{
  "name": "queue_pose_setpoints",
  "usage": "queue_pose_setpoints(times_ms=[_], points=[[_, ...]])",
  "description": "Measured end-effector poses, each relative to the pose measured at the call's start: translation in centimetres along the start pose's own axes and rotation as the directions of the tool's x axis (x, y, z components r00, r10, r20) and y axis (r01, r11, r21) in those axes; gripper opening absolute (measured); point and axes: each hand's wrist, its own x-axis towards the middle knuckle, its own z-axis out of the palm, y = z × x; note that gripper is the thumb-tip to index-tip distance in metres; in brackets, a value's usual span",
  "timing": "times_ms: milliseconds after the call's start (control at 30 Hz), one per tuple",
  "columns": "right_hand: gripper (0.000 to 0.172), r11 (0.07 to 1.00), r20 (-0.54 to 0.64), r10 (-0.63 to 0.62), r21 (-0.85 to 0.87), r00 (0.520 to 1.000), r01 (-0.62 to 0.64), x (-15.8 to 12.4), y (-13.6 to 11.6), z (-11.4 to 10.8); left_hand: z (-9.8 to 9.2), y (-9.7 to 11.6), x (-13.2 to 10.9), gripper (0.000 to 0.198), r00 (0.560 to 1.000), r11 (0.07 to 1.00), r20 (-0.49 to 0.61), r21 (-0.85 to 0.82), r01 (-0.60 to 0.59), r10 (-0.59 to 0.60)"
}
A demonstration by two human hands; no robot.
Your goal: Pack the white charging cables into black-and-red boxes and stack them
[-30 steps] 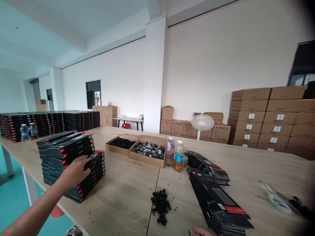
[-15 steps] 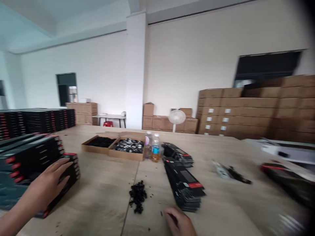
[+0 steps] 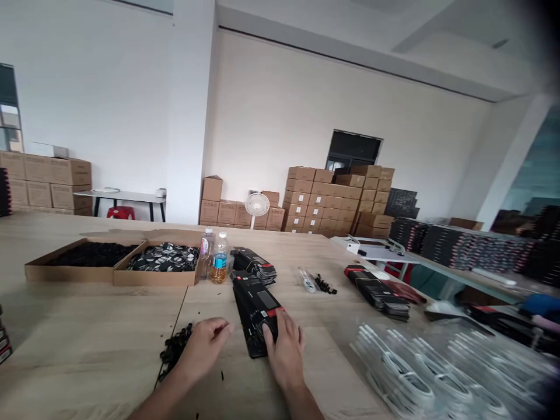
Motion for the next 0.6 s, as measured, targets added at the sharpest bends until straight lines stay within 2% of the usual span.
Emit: queue_pose_setpoints(times_ms=[100,233,300,333,433,600], points=[[0.032,0.996,0.062,-0.081,-0.036,0.995,0.083,0.1,-0.2,-0.1,1.0,-1.4,-0.5,0.052,0.998,0.995,0.017,-0.08,0.057,-0.056],[0.034,0.986,0.077,-0.156,-0.047,0.985,0.159,0.0,-1.5,-1.0,1.8,-2.1,-0.9,0.064,0.987,0.964,0.075,-0.214,0.155,-0.142],[0.026,0.983,0.075,-0.173,-0.042,0.982,0.176,0.0,-1.8,-1.2,2.2,-2.0,-0.8,0.069,0.981,0.943,0.101,-0.275,0.19,-0.168],[0.022,0.983,0.073,-0.176,-0.04,0.982,0.179,0.0,-1.9,-1.3,2.3,-2.0,-0.8,0.07,0.979,0.934,0.109,-0.297,0.197,-0.172],[0.032,0.986,0.076,-0.152,-0.052,0.985,0.156,0.1,-2.1,-1.2,2.4,-1.7,-0.7,0.068,0.979,0.924,0.123,-0.33,0.195,-0.163],[0.031,0.987,0.077,-0.114,-0.109,0.99,0.122,0.5,-1.3,-0.8,2.1,-1.7,-0.6,0.065,0.979,0.905,0.125,-0.376,0.197,-0.161]])
